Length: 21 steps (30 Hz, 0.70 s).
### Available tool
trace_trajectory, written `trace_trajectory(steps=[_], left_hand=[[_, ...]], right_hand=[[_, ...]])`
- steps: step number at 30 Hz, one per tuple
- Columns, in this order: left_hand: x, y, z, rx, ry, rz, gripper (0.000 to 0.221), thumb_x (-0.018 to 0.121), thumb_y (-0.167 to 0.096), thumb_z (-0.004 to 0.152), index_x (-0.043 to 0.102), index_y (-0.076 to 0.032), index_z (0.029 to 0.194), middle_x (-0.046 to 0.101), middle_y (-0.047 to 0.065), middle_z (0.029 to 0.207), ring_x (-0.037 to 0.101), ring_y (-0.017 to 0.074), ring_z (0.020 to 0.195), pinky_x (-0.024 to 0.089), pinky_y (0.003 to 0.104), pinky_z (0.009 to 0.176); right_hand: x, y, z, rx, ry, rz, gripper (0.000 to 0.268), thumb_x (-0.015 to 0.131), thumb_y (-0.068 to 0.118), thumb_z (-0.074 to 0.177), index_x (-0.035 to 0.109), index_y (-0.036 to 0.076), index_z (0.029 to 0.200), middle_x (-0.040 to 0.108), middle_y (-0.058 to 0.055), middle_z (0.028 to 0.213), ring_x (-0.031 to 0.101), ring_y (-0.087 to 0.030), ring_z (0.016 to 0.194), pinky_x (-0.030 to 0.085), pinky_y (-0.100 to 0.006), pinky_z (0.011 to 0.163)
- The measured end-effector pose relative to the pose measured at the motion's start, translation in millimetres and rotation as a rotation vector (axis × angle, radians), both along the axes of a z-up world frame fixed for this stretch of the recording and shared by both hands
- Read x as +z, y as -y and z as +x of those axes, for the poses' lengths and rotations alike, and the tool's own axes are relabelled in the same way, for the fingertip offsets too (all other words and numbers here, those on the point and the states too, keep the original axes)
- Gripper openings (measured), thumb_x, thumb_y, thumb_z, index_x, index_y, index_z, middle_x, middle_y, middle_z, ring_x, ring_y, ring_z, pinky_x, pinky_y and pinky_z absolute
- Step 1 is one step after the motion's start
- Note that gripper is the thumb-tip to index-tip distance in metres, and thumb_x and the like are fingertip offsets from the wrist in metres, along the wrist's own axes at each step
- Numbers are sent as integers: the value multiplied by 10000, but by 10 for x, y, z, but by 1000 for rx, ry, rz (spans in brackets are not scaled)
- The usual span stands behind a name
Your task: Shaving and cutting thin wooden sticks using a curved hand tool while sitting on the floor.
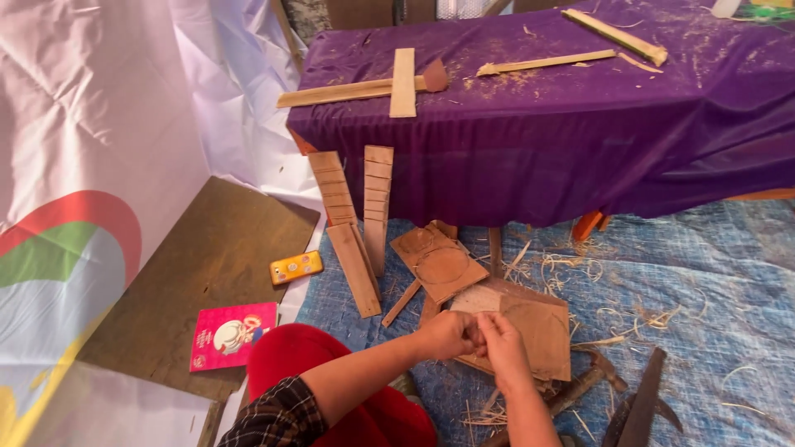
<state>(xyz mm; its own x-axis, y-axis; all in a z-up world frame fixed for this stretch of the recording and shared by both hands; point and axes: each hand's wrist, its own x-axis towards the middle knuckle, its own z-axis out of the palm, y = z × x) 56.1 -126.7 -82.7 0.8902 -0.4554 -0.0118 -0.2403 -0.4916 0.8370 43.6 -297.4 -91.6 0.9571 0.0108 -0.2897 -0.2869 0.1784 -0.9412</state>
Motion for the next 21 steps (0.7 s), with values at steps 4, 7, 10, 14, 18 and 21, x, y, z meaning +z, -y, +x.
trace_trajectory(steps=[4, 7, 10, 14, 18, 21], left_hand=[[-191, -122, 265, -26, -87, 207, 250, 699, -184, 804, 734, -76, 1026, 741, 105, 958, 677, 265, 908, 556, 370, 827], [-657, -279, 309, -16, -172, 384, 381, 710, -312, 852, 735, -125, 1184, 763, 138, 1135, 726, 317, 1111, 593, 430, 928], [-1056, -407, 269, -70, -221, 477, 442, 720, -387, 868, 723, -123, 1223, 746, 155, 1149, 726, 360, 1092, 595, 480, 910], [-1318, -488, 162, -308, -175, 646, 493, 719, -454, 852, 736, -132, 1224, 737, 191, 1185, 705, 428, 1124, 579, 549, 942], [-1292, -456, 95, -338, -147, 707, 471, 750, -435, 843, 745, -144, 1214, 741, 184, 1162, 724, 416, 1081, 586, 530, 903], [-1247, -420, 91, -324, -120, 732, 482, 751, -456, 836, 736, -147, 1206, 719, 184, 1178, 721, 417, 1079, 590, 537, 890]], right_hand=[[-325, 269, 105, -96, 75, -2, 150, 607, 181, 1034, 659, 54, 1095, 555, -84, 659, 523, -170, 537, 436, -277, 494], [-1073, 1040, 141, -282, 133, -382, 199, 672, 227, 1043, 676, 84, 1182, 609, -111, 701, 627, -207, 569, 521, -297, 499], [-2103, 1863, 22, -343, 18, -717, 241, 725, 267, 1031, 723, 77, 1180, 681, -122, 769, 682, -241, 604, 572, -344, 483], [-3272, 2414, -436, 31, -354, -1315, 420, 527, 487, 1024, 781, 226, 1235, 785, -150, 1008, 754, -373, 940, 591, -491, 817], [-3692, 2168, -689, 133, -445, -1276, 352, 636, 450, 892, 768, 393, 1213, 786, -28, 1086, 752, -321, 1009, 573, -438, 912], [-2995, 1545, -575, 170, -289, -1138, 303, 592, 383, 982, 752, 361, 1238, 747, -41, 1245, 667, -338, 1204, 515, -461, 1039]])
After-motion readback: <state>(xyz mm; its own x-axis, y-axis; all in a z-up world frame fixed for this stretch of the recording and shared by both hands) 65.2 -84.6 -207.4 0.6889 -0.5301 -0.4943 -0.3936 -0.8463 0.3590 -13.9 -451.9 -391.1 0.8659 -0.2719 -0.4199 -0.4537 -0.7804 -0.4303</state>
